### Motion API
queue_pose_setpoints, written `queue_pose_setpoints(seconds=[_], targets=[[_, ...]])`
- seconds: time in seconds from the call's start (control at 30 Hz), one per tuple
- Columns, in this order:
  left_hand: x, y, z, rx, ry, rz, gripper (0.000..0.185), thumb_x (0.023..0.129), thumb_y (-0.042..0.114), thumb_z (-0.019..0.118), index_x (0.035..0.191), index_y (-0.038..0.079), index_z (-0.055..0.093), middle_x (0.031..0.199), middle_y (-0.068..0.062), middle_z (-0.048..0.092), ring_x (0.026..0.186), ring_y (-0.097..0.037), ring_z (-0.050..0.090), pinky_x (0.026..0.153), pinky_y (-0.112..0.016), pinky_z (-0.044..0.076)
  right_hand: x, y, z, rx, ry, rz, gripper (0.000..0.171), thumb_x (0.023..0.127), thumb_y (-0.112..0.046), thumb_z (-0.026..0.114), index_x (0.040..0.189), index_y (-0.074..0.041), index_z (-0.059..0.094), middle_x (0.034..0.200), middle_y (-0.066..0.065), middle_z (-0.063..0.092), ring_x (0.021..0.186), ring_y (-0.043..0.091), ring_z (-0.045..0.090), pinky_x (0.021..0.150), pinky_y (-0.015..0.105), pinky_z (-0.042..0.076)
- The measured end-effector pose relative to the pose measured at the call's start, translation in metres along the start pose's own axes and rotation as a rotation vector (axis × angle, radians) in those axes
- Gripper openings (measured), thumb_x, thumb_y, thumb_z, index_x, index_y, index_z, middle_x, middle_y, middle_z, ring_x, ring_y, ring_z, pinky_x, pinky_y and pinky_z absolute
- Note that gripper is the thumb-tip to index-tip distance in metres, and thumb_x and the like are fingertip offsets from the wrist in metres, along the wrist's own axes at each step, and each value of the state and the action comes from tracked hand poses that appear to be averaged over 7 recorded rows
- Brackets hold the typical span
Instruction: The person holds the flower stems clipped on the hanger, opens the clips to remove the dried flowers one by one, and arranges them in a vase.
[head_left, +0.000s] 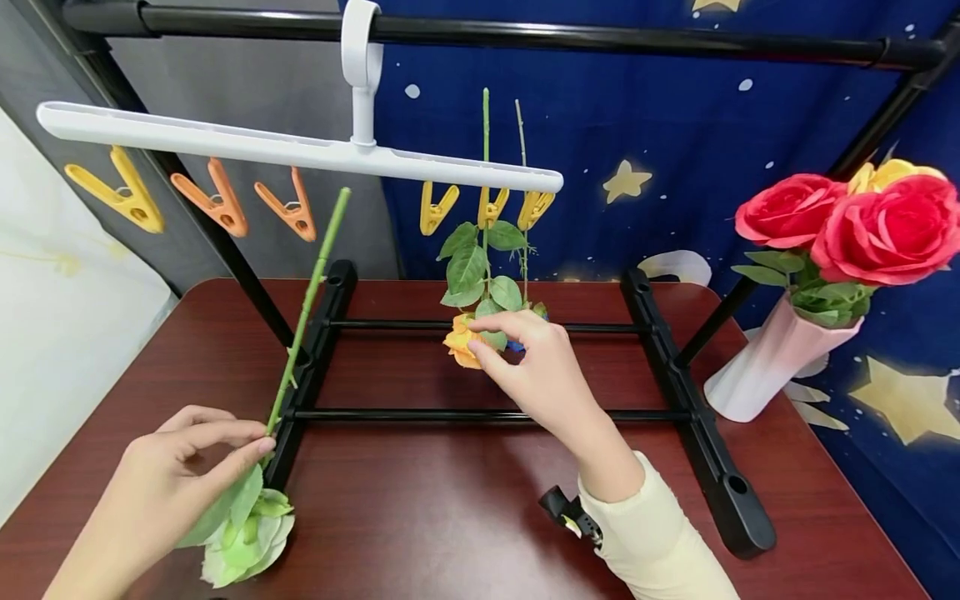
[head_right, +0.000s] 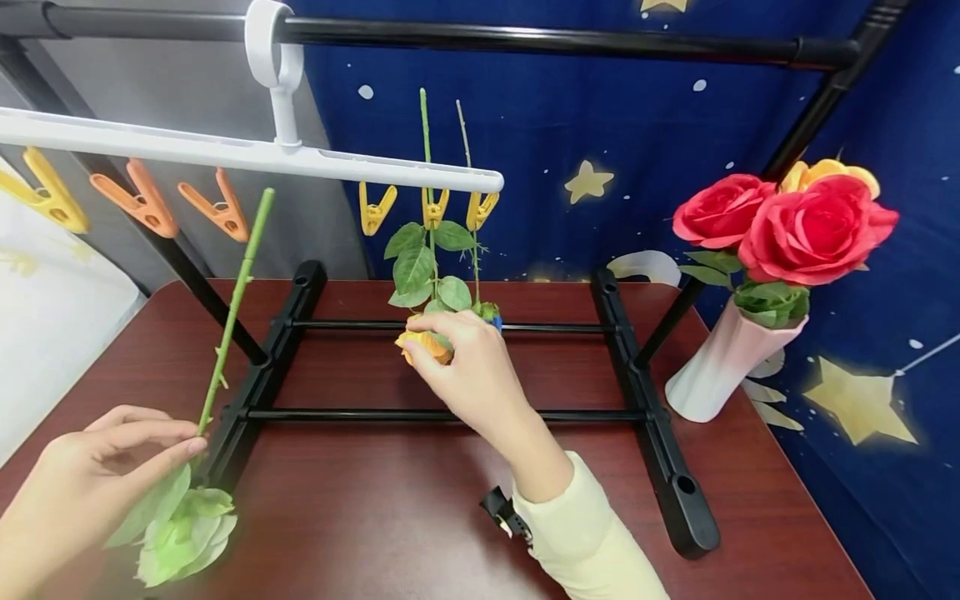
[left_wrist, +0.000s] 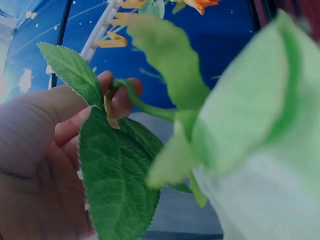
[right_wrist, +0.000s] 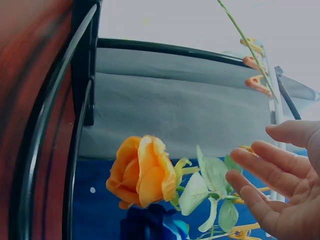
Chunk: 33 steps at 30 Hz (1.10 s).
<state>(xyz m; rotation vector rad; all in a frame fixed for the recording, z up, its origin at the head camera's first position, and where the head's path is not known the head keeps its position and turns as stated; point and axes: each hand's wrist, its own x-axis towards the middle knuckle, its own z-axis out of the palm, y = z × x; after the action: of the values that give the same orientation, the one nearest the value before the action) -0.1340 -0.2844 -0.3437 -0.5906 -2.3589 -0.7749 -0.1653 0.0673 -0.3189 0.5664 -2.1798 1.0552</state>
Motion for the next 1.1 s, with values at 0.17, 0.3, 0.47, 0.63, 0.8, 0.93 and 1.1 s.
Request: queue_pose_setpoints(seconds=[0.17, 0.3, 0.47, 0.63, 0.8, 0.93, 1.1], targets=[[0.009, 0.011, 0.008, -0.014, -0.031, 0.109, 0.028, 0.071, 0.005, 0.086, 0.088, 0.025, 0.078, 0.088, 0.016, 0.061, 0.075, 0.010, 0.052, 0.063, -0.010, 0.038, -0.014, 0.000, -0.004, 0.045, 0.010, -0.101, 0.020, 0.086, -0.013, 0.077, 0.107, -0.013, 0.077, 0.105, 0.000, 0.075, 0.098, 0.017, 0.065, 0.079, 0.028, 0.052], [0.021, 0.025, 0.017, -0.030, -0.056, 0.194, 0.030, 0.070, 0.004, 0.087, 0.088, 0.027, 0.077, 0.088, 0.015, 0.059, 0.069, 0.006, 0.048, 0.059, -0.012, 0.037, -0.023, -0.002, -0.005, 0.082, 0.004, -0.205, 0.022, 0.085, -0.011, 0.077, 0.107, -0.013, 0.077, 0.104, -0.001, 0.074, 0.103, 0.012, 0.063, 0.089, 0.027, 0.052], [0.035, 0.039, 0.027, -0.053, -0.110, 0.218, 0.027, 0.074, 0.008, 0.085, 0.089, 0.028, 0.077, 0.089, 0.015, 0.060, 0.074, 0.005, 0.050, 0.057, -0.013, 0.037, -0.031, -0.005, -0.005, 0.119, -0.015, -0.293, 0.025, 0.085, -0.008, 0.076, 0.109, -0.013, 0.075, 0.106, -0.001, 0.075, 0.107, 0.014, 0.061, 0.092, 0.027, 0.051], [0.046, 0.049, 0.041, -0.077, -0.170, 0.238, 0.021, 0.078, 0.013, 0.084, 0.090, 0.029, 0.077, 0.089, 0.013, 0.060, 0.078, 0.002, 0.053, 0.059, -0.014, 0.041, -0.034, -0.007, -0.004, 0.134, -0.027, -0.397, 0.027, 0.083, -0.003, 0.076, 0.109, -0.010, 0.075, 0.110, 0.003, 0.075, 0.109, 0.019, 0.059, 0.093, 0.029, 0.051], [0.057, 0.061, 0.055, -0.118, -0.241, 0.267, 0.018, 0.081, 0.013, 0.082, 0.090, 0.028, 0.077, 0.088, 0.012, 0.060, 0.077, -0.001, 0.054, 0.059, -0.017, 0.045, -0.034, -0.011, -0.004, 0.110, -0.016, -0.514, 0.026, 0.083, -0.004, 0.077, 0.108, -0.009, 0.074, 0.110, 0.004, 0.075, 0.113, 0.022, 0.059, 0.096, 0.031, 0.051], [0.067, 0.071, 0.065, -0.145, -0.309, 0.270, 0.013, 0.083, 0.013, 0.080, 0.091, 0.024, 0.078, 0.090, 0.009, 0.060, 0.078, -0.003, 0.056, 0.062, -0.020, 0.048, -0.033, -0.011, -0.008, 0.037, -0.007, -0.606, 0.025, 0.083, -0.005, 0.077, 0.108, -0.009, 0.074, 0.109, 0.003, 0.075, 0.118, 0.024, 0.057, 0.100, 0.034, 0.049], [0.077, 0.084, 0.078, -0.185, -0.380, 0.270, 0.008, 0.086, 0.015, 0.078, 0.092, 0.019, 0.078, 0.091, 0.007, 0.060, 0.080, -0.007, 0.057, 0.065, -0.022, 0.050, -0.034, -0.008, -0.014, -0.122, 0.022, -0.652, 0.029, 0.081, -0.011, 0.080, 0.109, -0.014, 0.075, 0.111, -0.002, 0.075, 0.124, 0.023, 0.055, 0.090, 0.028, 0.050]])
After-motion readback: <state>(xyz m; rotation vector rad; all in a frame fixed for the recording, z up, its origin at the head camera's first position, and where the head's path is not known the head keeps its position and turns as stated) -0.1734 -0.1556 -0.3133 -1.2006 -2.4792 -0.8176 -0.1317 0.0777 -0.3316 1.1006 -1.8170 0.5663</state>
